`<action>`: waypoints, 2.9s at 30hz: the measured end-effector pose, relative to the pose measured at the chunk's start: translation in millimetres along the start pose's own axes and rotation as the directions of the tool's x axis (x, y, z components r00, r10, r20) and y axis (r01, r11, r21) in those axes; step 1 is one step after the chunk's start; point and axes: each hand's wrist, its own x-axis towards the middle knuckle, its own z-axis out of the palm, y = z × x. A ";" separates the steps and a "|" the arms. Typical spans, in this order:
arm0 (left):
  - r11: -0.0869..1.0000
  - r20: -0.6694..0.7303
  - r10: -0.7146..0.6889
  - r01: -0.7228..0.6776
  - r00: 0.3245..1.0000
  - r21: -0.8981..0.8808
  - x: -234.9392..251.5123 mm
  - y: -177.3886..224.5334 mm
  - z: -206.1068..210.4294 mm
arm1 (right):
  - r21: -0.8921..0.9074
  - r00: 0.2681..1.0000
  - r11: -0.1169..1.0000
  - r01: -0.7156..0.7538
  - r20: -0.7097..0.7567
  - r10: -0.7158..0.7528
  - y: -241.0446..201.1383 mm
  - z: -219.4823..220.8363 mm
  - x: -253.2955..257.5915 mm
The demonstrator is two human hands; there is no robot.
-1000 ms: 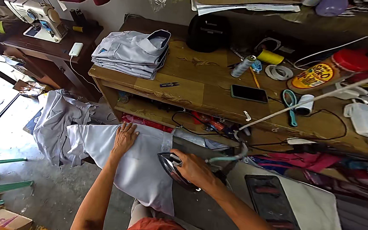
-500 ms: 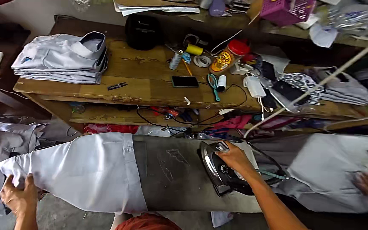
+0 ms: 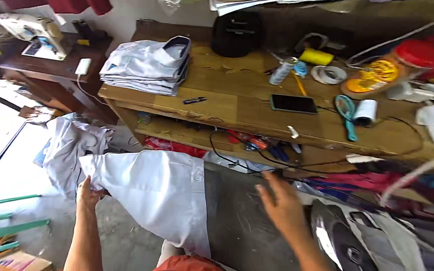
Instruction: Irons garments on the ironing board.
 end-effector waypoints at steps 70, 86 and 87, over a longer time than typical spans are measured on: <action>0.198 0.861 -0.463 -0.923 0.209 0.331 -122.5 -52.8 321.8 | 0.075 0.904 0.931 -0.358 0.276 0.326 -51.8 -64.7 -22.3; 0.352 0.839 -0.534 -0.875 0.103 0.331 -89.5 -49.1 333.9 | -0.132 0.795 0.891 -0.435 0.409 0.448 -167.0 52.6 60.2; 0.359 0.839 -0.534 -0.870 0.105 0.337 -88.8 -49.4 335.3 | -0.141 0.795 0.889 -0.436 0.402 0.454 -166.7 54.6 69.3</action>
